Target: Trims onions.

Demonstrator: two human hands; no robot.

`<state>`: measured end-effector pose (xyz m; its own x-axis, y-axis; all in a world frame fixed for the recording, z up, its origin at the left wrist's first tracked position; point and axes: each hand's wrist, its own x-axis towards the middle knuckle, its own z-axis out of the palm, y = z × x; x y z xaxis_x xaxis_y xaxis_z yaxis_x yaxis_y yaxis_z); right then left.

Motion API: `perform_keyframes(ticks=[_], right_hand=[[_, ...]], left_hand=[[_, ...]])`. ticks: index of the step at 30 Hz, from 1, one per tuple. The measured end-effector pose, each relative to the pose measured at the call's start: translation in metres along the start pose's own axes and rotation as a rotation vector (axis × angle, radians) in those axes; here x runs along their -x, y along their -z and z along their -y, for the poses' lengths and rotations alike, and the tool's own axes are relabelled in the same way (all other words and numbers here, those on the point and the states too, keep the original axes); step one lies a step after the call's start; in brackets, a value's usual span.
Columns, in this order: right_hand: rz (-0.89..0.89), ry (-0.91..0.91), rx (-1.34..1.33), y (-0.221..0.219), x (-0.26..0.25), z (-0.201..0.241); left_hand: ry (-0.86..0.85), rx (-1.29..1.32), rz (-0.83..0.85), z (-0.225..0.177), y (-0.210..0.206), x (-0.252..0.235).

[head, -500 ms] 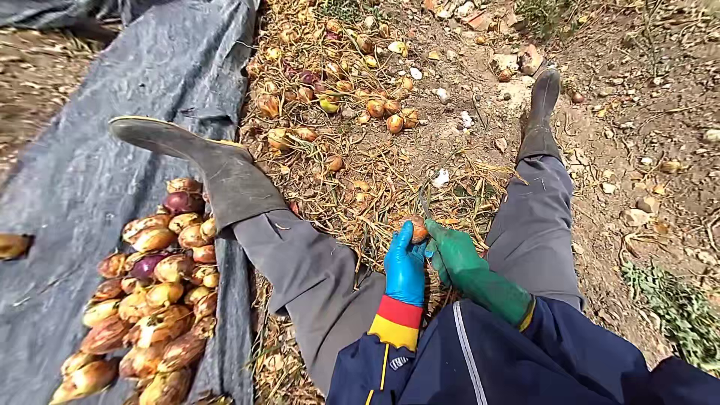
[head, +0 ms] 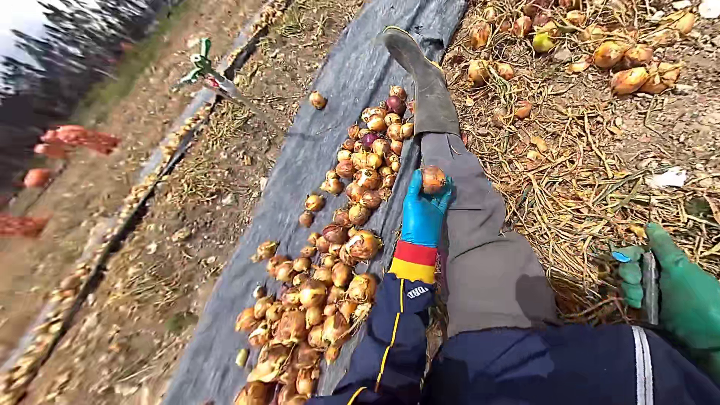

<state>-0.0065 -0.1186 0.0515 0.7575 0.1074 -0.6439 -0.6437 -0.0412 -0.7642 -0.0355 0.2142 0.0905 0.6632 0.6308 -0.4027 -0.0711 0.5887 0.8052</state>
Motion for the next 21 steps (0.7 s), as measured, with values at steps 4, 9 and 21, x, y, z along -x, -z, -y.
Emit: perform_keyframes(ticks=[4,9,21], right_hand=[[-0.001,-0.022,0.020,0.003,-0.016,-0.006],[0.103,0.001,-0.061,0.029,-0.052,-0.041],[0.070,-0.040,-0.047,0.035,-0.059,-0.028]], left_hand=[[-0.286,-0.361,-0.475,-0.058,0.096,-0.040],[-0.456,-1.620,-0.689,-0.036,0.211,-0.031],[-0.775,-1.764,-0.533,-0.066,0.123,-0.081]])
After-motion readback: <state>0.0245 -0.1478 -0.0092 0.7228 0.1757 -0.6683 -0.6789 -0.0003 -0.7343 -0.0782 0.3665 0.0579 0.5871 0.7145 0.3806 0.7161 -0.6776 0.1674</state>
